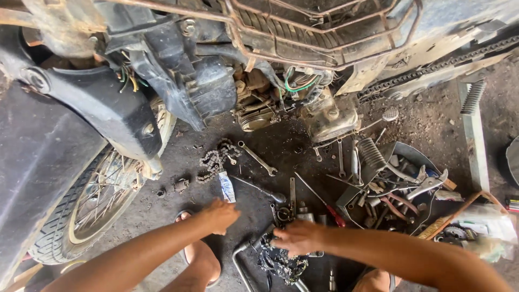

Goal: The person uses a screwdriver and wrench to work on the engine area of a motorcycle. They then move to the rear of the bike and use a wrench to tighten a bolt on the rear shock absorber.

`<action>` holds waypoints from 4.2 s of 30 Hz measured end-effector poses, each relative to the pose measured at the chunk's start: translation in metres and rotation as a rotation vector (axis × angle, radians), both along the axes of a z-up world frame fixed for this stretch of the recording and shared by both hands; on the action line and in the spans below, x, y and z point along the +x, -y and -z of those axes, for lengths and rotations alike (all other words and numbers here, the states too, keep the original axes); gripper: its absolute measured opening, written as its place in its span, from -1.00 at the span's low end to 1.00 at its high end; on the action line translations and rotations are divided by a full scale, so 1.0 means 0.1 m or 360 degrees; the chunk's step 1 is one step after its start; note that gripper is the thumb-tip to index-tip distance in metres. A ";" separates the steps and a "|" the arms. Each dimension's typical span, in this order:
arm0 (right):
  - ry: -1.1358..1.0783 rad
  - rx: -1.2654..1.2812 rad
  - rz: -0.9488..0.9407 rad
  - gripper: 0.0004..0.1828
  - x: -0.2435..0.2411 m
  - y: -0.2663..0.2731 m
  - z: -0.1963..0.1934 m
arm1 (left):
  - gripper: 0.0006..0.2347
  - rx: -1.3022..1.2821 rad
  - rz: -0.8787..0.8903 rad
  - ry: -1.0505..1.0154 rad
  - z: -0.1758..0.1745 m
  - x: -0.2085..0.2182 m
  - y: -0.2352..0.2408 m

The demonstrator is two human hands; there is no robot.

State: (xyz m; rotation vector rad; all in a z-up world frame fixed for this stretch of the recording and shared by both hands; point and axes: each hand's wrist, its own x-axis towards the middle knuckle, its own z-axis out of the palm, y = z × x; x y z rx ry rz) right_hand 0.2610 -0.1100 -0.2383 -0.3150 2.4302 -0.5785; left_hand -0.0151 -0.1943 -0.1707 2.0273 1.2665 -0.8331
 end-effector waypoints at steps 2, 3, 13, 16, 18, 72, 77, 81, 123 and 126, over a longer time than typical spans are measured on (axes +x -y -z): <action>0.0086 0.0033 -0.0018 -0.15 -0.14 0.27 -0.39 | -0.62 0.0014 -0.0129 -0.0067 0.37 -0.29 0.07; 0.0086 0.0033 -0.0015 -0.15 -0.14 0.39 -0.20 | -0.62 0.0014 -0.0126 -0.0066 0.41 -0.34 0.07; 0.0183 -0.0857 0.1456 -0.63 -0.68 0.50 -0.04 | -0.29 -0.0768 -0.1024 0.0873 0.22 -0.07 0.11; 0.0301 -0.1281 0.2082 -0.69 -0.99 0.03 -0.30 | -0.31 -0.0603 -0.1909 0.1223 0.47 0.17 0.28; 0.0264 -0.1449 0.2207 -0.74 -1.10 -0.30 -0.15 | -0.34 -0.0044 -0.2232 0.1259 0.33 0.35 0.28; -0.0925 -0.1374 0.2234 -0.90 -0.72 0.41 -0.58 | -0.48 0.0634 -0.3755 0.1602 -0.27 -0.13 -0.60; -0.0646 -0.1651 0.2411 -0.85 -0.80 0.28 -0.56 | -0.52 0.0587 -0.2677 0.1754 0.26 0.30 -0.22; -0.0685 -0.1419 0.2320 -0.78 -0.84 0.30 -0.48 | -0.22 0.0585 -0.2466 0.0572 0.73 0.10 -0.19; -0.1463 -0.1857 0.2636 -0.77 -2.63 -0.73 -1.24 | -0.67 0.1702 -0.0527 -0.0386 -0.26 -1.79 -1.54; -0.1257 -0.2030 0.2676 -0.73 -2.44 -0.75 -1.60 | -0.69 0.1690 -0.0627 -0.0287 -0.34 -1.68 -1.60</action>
